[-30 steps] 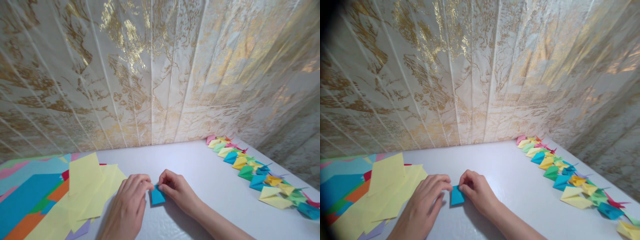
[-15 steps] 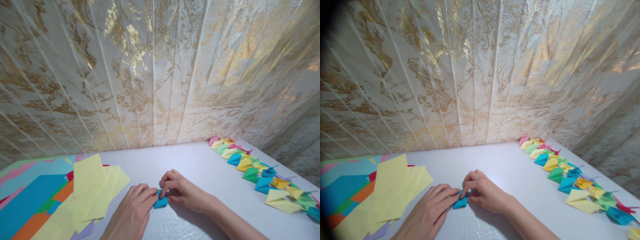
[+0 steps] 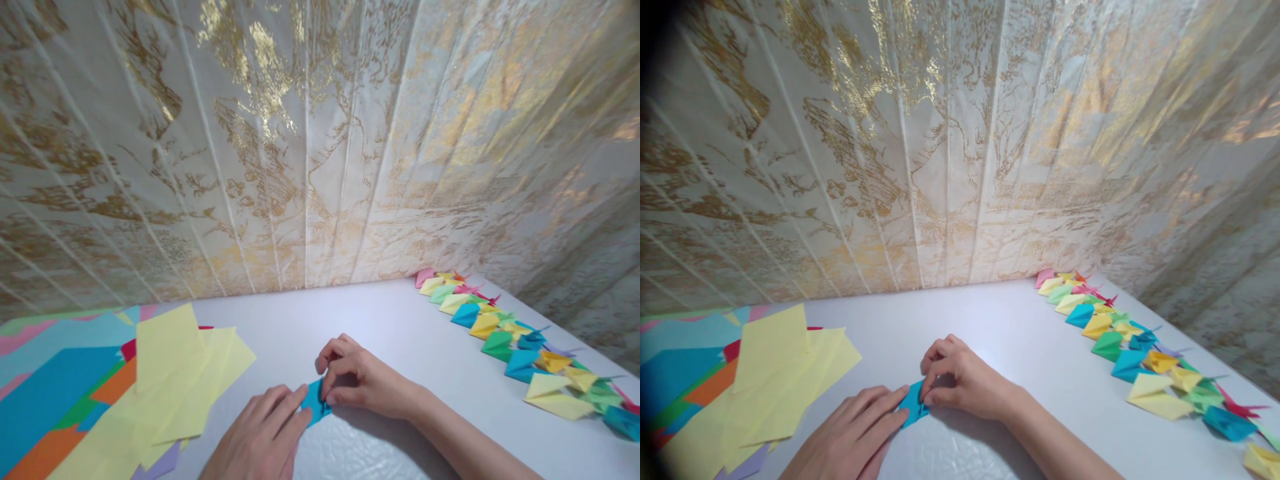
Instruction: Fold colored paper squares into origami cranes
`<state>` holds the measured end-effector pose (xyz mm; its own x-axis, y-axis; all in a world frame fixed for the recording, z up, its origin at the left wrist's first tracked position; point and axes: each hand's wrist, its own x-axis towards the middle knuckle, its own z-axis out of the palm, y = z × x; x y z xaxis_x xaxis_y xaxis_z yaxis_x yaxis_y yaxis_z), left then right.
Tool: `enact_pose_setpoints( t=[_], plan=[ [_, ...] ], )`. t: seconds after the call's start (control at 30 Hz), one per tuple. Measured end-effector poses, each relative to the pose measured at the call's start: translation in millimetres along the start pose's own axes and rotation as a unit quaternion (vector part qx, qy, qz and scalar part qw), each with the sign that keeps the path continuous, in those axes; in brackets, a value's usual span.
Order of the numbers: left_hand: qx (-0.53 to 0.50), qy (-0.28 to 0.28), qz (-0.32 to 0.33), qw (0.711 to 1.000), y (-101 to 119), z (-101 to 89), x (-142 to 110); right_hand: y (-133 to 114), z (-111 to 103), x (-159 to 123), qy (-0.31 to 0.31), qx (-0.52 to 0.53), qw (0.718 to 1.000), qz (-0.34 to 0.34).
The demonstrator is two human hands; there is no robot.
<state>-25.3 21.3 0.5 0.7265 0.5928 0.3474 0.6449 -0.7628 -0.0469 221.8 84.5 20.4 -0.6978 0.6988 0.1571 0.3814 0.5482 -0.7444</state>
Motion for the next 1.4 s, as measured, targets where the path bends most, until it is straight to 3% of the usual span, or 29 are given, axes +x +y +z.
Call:
enact_pose_setpoints(
  t=[0.3,0.63,1.0,1.4],
  plan=[
    [-0.016,-0.003,0.019,1.000,-1,-1.6,-4,-7,8,2,0.017,-0.042,0.999,0.004],
    [-0.108,0.035,-0.051,0.992,6,-6.8,3,-11,24,7,0.066,-0.087,0.993,0.037],
    [-0.060,-0.022,0.000,0.998,1,-8.1,3,-13,25,7,0.063,-0.101,0.992,0.049],
    [-0.041,-0.007,-0.014,0.999,8,-9.5,4,-15,27,6,0.068,-0.095,0.991,0.065]
  ],
)
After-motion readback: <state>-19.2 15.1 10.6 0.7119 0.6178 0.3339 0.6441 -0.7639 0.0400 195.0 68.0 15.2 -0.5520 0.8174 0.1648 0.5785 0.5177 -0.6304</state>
